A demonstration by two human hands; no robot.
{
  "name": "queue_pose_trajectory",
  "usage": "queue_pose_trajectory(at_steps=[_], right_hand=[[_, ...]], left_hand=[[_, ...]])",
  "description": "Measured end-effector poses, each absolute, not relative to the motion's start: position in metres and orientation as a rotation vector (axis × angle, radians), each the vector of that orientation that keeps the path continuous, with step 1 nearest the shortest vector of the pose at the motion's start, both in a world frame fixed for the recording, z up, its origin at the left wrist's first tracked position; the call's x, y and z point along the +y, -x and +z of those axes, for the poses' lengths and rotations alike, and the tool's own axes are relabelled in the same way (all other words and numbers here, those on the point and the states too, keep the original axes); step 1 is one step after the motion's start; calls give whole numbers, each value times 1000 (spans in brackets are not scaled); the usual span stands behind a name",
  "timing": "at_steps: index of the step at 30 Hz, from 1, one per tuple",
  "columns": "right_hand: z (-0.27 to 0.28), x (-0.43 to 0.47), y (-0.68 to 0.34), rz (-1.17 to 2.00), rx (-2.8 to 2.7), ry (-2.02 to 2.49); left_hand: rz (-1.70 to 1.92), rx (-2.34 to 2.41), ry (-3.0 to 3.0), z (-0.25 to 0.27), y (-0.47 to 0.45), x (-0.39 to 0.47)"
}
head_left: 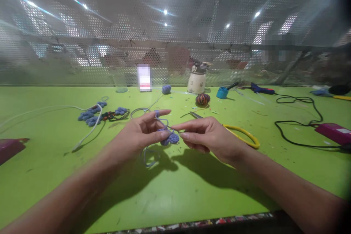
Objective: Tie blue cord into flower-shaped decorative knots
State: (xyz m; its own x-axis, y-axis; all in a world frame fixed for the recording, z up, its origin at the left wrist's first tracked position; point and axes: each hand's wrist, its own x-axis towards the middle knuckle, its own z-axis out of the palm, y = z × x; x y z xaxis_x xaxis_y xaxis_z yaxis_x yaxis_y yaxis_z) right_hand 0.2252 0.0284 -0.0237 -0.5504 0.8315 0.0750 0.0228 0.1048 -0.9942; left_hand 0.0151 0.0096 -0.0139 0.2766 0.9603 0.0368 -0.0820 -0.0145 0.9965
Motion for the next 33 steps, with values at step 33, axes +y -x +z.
queue_pose_trajectory(at_steps=[33], right_hand=[[-24,23,-215,1418,-1998,852]], left_hand=[[962,1083,-1740,-18,-24,4]])
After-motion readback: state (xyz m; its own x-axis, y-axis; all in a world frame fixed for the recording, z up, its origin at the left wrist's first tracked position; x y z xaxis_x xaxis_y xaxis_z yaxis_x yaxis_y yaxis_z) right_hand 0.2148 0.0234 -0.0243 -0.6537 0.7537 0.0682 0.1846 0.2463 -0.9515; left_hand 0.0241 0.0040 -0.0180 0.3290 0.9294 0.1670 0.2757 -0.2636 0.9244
